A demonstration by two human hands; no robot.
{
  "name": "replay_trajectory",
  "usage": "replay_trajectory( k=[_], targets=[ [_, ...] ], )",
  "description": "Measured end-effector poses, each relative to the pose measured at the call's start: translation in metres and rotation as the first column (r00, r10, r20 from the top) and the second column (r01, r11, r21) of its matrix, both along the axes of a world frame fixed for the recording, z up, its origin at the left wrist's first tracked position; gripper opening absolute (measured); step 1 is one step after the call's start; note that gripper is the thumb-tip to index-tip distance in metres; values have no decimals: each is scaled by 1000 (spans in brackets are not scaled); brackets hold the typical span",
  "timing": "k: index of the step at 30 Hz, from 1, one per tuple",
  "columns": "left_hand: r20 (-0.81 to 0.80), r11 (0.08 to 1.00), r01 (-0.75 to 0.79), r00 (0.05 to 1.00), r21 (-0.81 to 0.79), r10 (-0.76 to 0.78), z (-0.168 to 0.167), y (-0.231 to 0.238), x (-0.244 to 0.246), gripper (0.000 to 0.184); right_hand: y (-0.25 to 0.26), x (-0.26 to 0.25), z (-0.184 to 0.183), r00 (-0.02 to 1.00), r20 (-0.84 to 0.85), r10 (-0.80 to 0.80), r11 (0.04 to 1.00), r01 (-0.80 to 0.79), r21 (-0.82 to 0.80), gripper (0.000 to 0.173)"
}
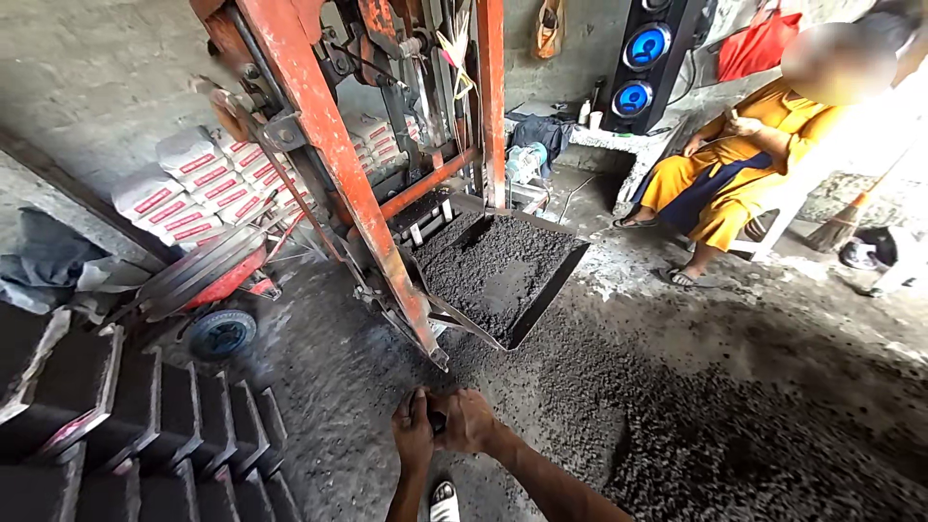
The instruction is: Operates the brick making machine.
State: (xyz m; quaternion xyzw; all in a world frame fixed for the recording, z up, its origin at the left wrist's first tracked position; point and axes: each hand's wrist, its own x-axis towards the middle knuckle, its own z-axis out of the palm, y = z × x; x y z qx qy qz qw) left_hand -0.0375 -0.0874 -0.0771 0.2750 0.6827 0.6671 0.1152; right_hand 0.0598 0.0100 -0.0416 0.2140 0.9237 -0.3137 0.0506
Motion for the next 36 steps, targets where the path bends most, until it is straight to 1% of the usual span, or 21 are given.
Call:
replay_trajectory(
  k=[6, 11, 17, 21, 24, 36],
  targets=[
    [-14, 1000, 4, 1000, 18, -4, -1, 0, -1, 23, 0, -1, -1, 1000, -5, 2, 1000, -2, 11, 58],
    [-18, 1000, -9, 1000, 0, 9, -1, 1, -1, 23, 2, -2, -6, 1000, -15, 6, 1000, -5, 18, 60],
    [-13, 999, -9, 1000, 36, 10, -2, 3, -3, 22, 4, -4, -3, 1000, -14, -1, 1000, 1, 0, 61],
    [-11, 999, 1, 1000, 41, -1, -2, 4, -4, 22, 4, -4, -1, 1000, -7, -3, 1000, 3, 11, 59],
    [-6, 1000, 1, 1000, 14, -1, 1, 3, -5, 23, 4, -5, 2, 1000, 3, -1, 1000, 1, 3, 56],
    [1, 1000, -2, 1000, 17, 2, 1, 4, -3, 24, 4, -4, -1, 1000, 2, 6, 1000, -6, 17, 56]
  ],
)
